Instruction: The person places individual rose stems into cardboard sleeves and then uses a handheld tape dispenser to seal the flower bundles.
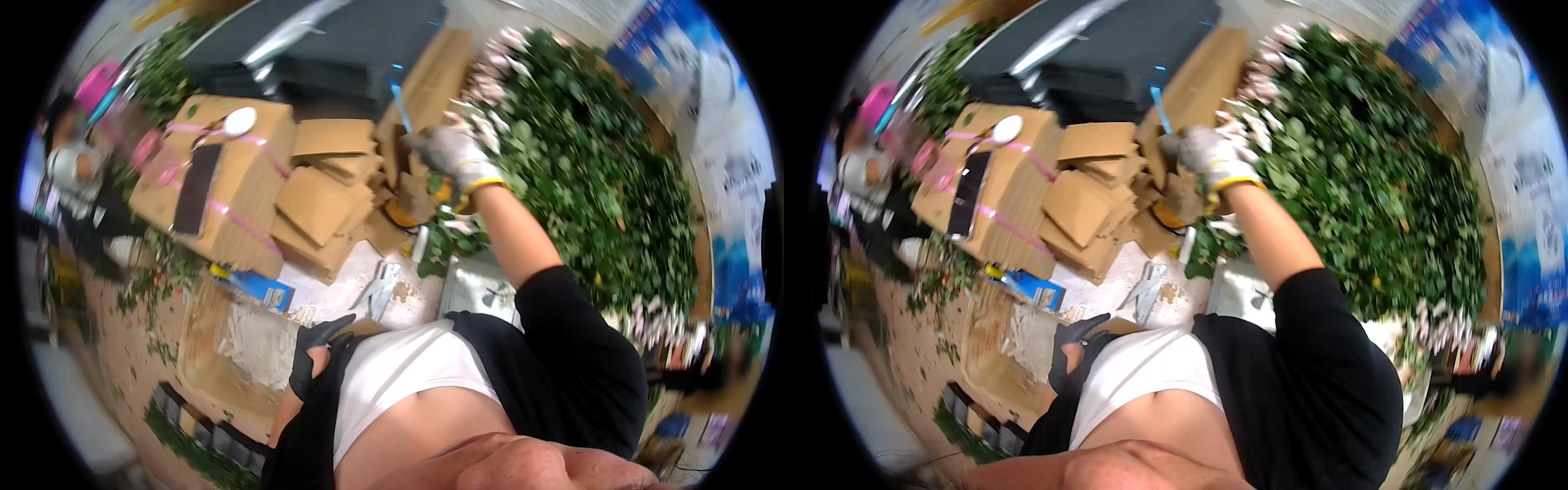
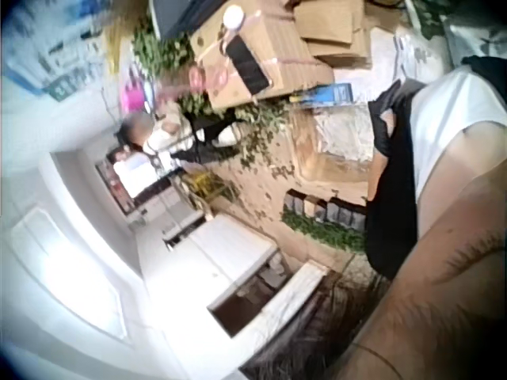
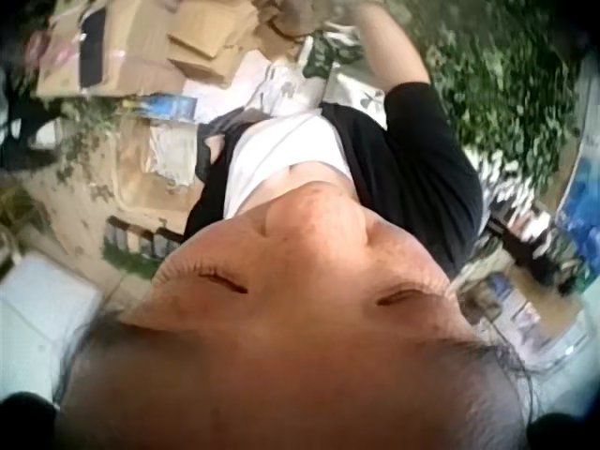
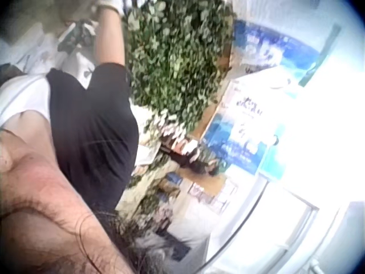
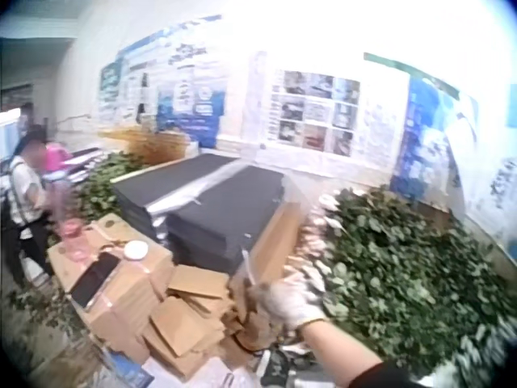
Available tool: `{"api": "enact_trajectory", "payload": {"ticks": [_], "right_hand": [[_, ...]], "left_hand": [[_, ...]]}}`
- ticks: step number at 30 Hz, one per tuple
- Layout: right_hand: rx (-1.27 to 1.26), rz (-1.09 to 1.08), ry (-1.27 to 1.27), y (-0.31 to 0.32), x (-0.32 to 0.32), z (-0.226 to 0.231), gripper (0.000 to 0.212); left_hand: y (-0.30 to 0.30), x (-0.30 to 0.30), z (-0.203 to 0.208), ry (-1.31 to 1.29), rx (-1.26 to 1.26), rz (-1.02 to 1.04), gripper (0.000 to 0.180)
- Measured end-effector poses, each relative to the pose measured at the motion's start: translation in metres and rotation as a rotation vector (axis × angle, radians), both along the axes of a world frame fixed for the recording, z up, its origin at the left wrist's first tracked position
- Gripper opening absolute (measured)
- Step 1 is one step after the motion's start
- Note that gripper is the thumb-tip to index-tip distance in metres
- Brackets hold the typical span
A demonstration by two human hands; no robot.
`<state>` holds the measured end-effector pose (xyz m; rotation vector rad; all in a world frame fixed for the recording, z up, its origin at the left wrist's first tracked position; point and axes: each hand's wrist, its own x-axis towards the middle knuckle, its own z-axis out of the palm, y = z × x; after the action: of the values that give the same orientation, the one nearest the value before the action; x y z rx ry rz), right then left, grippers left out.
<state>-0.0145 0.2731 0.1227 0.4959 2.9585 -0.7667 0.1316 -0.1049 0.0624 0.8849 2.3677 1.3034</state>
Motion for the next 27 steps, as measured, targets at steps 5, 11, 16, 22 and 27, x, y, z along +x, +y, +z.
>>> {"api": "enact_trajectory", "payload": {"ticks": [5,11,16,22,27], "right_hand": [[-0.378,-0.060,-0.058,-0.045,-0.045,-0.019,0.069],[0.444,0.194,0.166,-0.055,-0.077,-0.057,0.021],[0.001,-0.075,0.153,-0.096,-0.051,-0.040,0.025],[0.060,-0.045,0.169,-0.068,-0.056,-0.054,0.023],[0.084,-0.142,0.194,-0.067,-0.061,-0.078,0.024]], "left_hand": [[0.057,-0.040,-0.010,-0.578,0.248,0.076,0.038],[0.105,-0.050,-0.036,-0.614,0.214,-0.030,0.038],[0.089,-0.045,-0.044,-0.634,0.203,0.028,0.035],[0.090,-0.036,-0.041,-0.628,0.206,0.015,0.032],[0.085,-0.028,-0.037,-0.618,0.240,0.054,0.030]]}}
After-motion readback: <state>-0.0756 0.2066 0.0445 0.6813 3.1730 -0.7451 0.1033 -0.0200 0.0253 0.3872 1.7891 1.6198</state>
